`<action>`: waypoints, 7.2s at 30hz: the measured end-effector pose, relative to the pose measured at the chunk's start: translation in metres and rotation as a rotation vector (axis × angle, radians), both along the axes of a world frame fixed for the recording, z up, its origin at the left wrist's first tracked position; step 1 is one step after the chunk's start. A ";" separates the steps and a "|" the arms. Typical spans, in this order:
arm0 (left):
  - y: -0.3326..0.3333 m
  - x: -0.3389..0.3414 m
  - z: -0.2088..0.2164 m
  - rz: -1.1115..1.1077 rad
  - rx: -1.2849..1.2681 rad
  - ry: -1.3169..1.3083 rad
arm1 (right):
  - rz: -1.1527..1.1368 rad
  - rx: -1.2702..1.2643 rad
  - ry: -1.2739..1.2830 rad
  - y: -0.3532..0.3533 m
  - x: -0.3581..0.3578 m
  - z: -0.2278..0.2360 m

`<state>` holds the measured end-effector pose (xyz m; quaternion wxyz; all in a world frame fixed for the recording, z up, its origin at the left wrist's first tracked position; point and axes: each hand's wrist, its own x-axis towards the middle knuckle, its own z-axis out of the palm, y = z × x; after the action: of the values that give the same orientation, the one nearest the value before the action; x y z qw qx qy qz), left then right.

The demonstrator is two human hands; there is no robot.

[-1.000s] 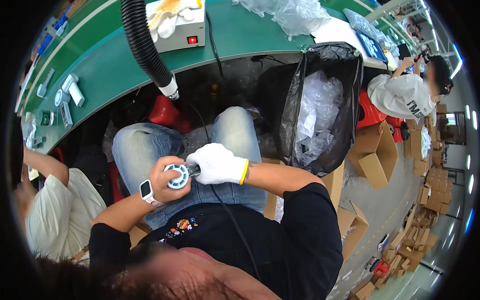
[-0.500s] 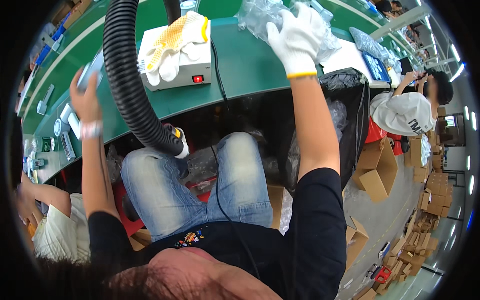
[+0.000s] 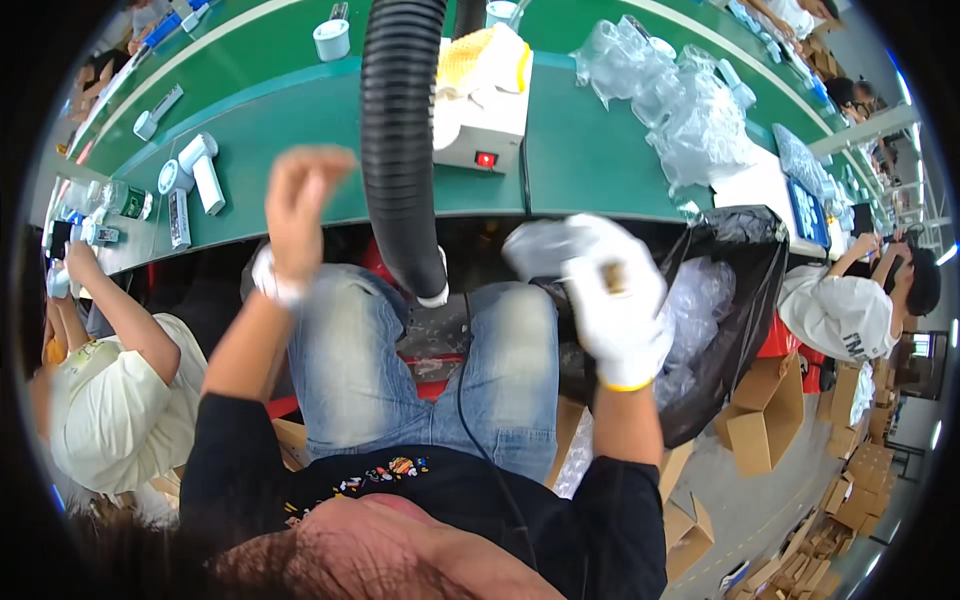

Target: The recorder is assembling and packaging small plastic electronic components at a manual assembly station.

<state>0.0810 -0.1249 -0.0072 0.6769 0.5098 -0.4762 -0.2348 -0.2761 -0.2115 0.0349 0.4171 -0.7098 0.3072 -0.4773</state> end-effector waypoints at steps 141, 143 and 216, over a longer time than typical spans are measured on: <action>0.072 -0.083 -0.033 -0.241 0.243 0.390 | 0.280 0.140 -0.074 0.045 0.035 -0.040; 0.075 -0.109 -0.039 -0.271 0.208 0.632 | 0.229 0.256 -0.083 0.083 0.076 -0.045; 0.057 -0.098 -0.030 -0.355 0.083 1.171 | 0.642 1.113 -0.408 0.125 0.046 -0.106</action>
<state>-0.0168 -0.0679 -0.0374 0.7563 0.2349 -0.0935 -0.6034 -0.2304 -0.0865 -0.0710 0.8916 -0.3409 0.1961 -0.2244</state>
